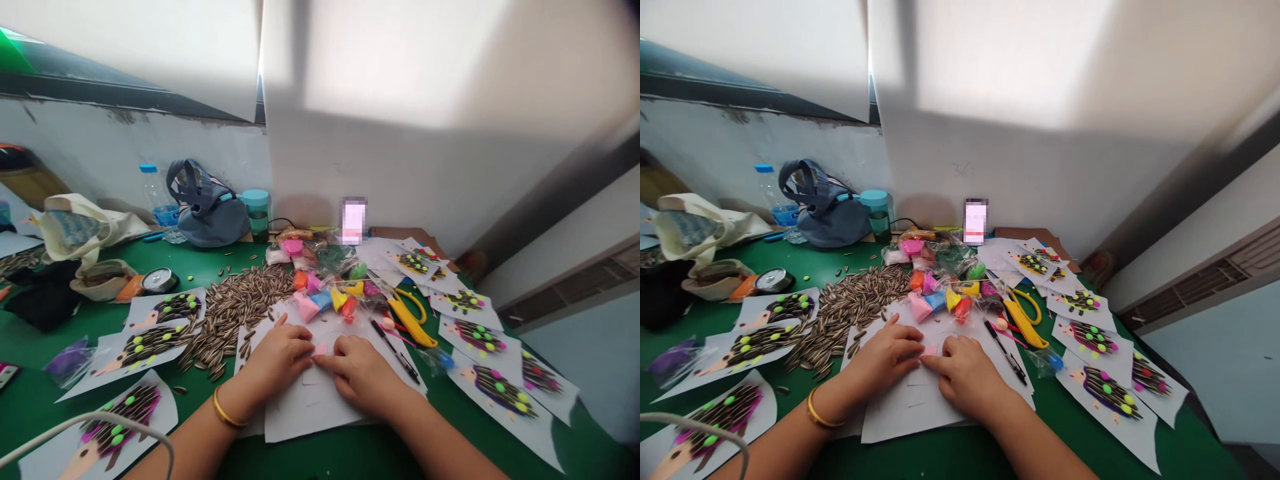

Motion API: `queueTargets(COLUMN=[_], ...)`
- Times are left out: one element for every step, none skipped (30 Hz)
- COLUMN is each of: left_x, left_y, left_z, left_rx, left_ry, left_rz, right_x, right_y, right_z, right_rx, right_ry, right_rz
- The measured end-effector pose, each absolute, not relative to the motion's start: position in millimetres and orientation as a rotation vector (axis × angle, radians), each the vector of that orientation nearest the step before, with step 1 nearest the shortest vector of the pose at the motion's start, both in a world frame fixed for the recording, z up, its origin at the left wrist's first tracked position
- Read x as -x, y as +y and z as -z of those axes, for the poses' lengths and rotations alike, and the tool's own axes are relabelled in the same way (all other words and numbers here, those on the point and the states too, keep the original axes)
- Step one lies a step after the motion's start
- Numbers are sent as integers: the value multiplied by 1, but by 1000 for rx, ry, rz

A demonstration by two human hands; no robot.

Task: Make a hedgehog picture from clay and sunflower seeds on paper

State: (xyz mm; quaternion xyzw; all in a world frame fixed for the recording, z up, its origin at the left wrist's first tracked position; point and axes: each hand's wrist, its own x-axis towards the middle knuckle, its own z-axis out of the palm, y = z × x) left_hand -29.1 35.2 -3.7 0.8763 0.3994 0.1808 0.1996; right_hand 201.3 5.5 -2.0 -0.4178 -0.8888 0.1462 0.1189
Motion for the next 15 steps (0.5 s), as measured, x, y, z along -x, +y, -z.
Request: queueTargets(left_x=[30, 30, 30, 30, 30, 30, 30, 30, 30, 30, 30, 31, 30, 30, 29], left_y=[35, 35, 36, 36, 36, 36, 36, 36, 36, 36, 36, 36, 36, 35, 34], left_z=[4, 4, 4, 4, 4, 4, 4, 4, 4, 4, 5, 5, 5, 6, 6], left_rx=[-2448, -2446, -2445, -2444, -2443, -2442, -2440, -2438, -2435, -2432, -2429, -2426, -2424, -2422, -2420], left_ry=[1115, 1112, 1110, 1108, 1107, 1105, 1105, 1107, 1110, 1112, 1114, 1116, 1121, 1128, 1138], left_rz=[-506, -507, -509, -510, -511, -513, -515, -519, -521, -520, -519, -519, -523, -530, -541], right_x=[-201, -201, -201, -200, -199, -198, -197, -196, -195, -195, -195, -196, -198, -199, -201], right_y=[5, 5, 5, 5, 5, 4, 4, 4, 3, 3, 3, 3, 4, 5, 6], right_z=[1, 0, -1, -1, -2, -3, -3, -3, -3, -3, -3, -3, -3, -3, -4], right_rx=[1224, 1229, 1237, 1247, 1260, 1273, 1287, 1299, 1308, 1313, 1314, 1312, 1308, 1303, 1298], right_ry=[-2589, -2585, -2586, -2594, -2607, -2621, -2636, -2649, -2657, -2661, -2655, -2637, -2605, -2565, -2520], right_rz=[-445, -458, -466, -464, -455, -440, -427, -417, -411, -413, -426, -451, -486, -526, -564])
